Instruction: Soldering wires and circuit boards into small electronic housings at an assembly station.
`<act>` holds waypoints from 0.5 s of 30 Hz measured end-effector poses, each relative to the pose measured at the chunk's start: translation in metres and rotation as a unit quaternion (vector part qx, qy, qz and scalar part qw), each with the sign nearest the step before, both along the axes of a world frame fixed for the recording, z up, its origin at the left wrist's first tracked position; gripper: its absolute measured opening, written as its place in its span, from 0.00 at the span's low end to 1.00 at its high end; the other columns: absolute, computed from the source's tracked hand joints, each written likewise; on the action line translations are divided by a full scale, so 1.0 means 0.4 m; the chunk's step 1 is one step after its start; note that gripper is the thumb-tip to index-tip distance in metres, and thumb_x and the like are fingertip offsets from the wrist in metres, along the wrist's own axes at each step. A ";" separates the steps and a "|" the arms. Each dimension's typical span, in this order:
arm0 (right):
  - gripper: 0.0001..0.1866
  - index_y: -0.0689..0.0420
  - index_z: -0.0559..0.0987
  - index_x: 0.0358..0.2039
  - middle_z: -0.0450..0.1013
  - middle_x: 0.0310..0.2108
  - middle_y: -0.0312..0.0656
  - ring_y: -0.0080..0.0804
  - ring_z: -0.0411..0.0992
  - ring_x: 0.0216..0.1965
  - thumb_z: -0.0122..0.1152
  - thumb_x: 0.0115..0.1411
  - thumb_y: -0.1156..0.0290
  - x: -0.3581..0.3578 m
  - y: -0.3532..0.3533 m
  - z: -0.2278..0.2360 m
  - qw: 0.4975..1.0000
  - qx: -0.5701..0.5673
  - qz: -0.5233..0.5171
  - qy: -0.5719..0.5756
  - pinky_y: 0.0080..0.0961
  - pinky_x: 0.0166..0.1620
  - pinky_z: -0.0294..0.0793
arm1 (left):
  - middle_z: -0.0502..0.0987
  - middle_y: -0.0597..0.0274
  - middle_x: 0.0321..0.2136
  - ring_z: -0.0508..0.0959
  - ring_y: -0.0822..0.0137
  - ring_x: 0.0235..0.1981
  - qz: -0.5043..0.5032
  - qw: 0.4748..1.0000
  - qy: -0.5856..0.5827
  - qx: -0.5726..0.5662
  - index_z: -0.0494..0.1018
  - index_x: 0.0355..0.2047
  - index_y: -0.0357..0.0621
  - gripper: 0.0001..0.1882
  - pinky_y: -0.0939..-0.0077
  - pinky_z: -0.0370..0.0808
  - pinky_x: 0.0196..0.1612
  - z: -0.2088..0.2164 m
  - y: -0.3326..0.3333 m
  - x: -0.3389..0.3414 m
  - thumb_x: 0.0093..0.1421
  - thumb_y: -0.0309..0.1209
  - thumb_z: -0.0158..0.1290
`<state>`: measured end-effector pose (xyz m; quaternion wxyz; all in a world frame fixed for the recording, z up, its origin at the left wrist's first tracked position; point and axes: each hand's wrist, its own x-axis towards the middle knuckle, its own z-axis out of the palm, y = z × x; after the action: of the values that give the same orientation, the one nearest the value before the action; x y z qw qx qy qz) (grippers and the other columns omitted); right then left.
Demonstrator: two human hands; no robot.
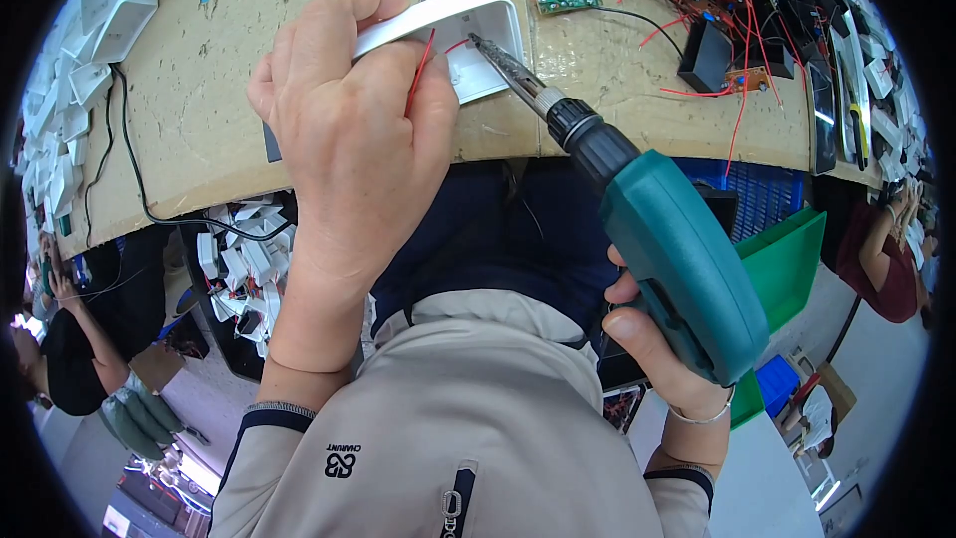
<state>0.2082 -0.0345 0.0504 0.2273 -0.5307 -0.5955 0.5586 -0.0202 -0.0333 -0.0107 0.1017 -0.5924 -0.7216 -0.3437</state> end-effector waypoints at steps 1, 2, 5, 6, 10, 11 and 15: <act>0.34 0.67 0.67 0.51 0.72 0.37 0.50 0.30 0.72 0.29 0.69 0.45 0.65 0.000 -0.001 0.000 1.000 0.001 -0.004 0.000 0.24 0.33 0.74 | 0.72 0.62 0.36 0.70 0.63 0.38 0.000 1.000 0.000 -0.001 0.73 0.18 0.39 0.03 0.67 0.57 0.42 0.001 -0.001 0.000 0.43 0.25 0.55; 0.34 0.67 0.67 0.51 0.72 0.37 0.50 0.30 0.72 0.29 0.69 0.45 0.65 -0.001 -0.002 0.000 1.000 0.001 -0.004 0.000 0.24 0.33 0.74 | 0.72 0.62 0.36 0.70 0.63 0.38 -0.001 1.000 0.000 -0.002 0.73 0.18 0.39 0.03 0.68 0.57 0.42 0.001 -0.001 0.000 0.43 0.25 0.55; 0.34 0.67 0.67 0.51 0.72 0.37 0.50 0.30 0.72 0.29 0.69 0.45 0.66 -0.003 -0.005 0.003 1.000 0.003 -0.009 0.001 0.24 0.33 0.74 | 0.72 0.62 0.36 0.70 0.63 0.37 -0.002 1.000 0.001 -0.001 0.73 0.18 0.39 0.03 0.68 0.57 0.42 0.001 -0.002 0.000 0.43 0.25 0.55; 0.34 0.67 0.67 0.51 0.72 0.38 0.51 0.30 0.72 0.29 0.69 0.45 0.66 -0.004 -0.006 0.004 1.000 0.005 -0.008 0.000 0.24 0.33 0.74 | 0.72 0.62 0.36 0.70 0.63 0.37 -0.002 1.000 0.001 0.000 0.73 0.18 0.39 0.03 0.68 0.57 0.42 0.001 -0.002 0.000 0.43 0.25 0.55; 0.35 0.67 0.67 0.51 0.72 0.39 0.52 0.30 0.73 0.30 0.69 0.45 0.66 -0.004 -0.008 0.006 1.000 0.001 -0.014 0.003 0.24 0.33 0.74 | 0.72 0.63 0.36 0.70 0.63 0.37 0.001 1.000 0.003 0.000 0.73 0.19 0.39 0.03 0.68 0.57 0.42 0.001 -0.001 0.000 0.43 0.25 0.55; 0.35 0.67 0.67 0.51 0.72 0.39 0.52 0.30 0.73 0.30 0.69 0.45 0.66 -0.002 -0.009 0.005 1.000 0.001 -0.014 0.003 0.24 0.33 0.74 | 0.72 0.63 0.36 0.70 0.63 0.37 0.003 1.000 0.004 0.000 0.73 0.19 0.39 0.03 0.68 0.57 0.42 0.002 -0.001 0.001 0.43 0.25 0.55; 0.35 0.67 0.67 0.50 0.72 0.40 0.52 0.30 0.73 0.30 0.70 0.44 0.65 0.006 -0.014 0.002 1.000 -0.002 -0.023 0.011 0.24 0.34 0.74 | 0.72 0.62 0.36 0.70 0.63 0.36 0.001 1.000 0.002 0.003 0.74 0.19 0.39 0.02 0.68 0.57 0.42 0.001 -0.001 0.001 0.43 0.25 0.55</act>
<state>0.2104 -0.0402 0.0514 0.2458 -0.5387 -0.5789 0.5605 -0.0200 -0.0337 -0.0102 0.1049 -0.5922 -0.7209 -0.3443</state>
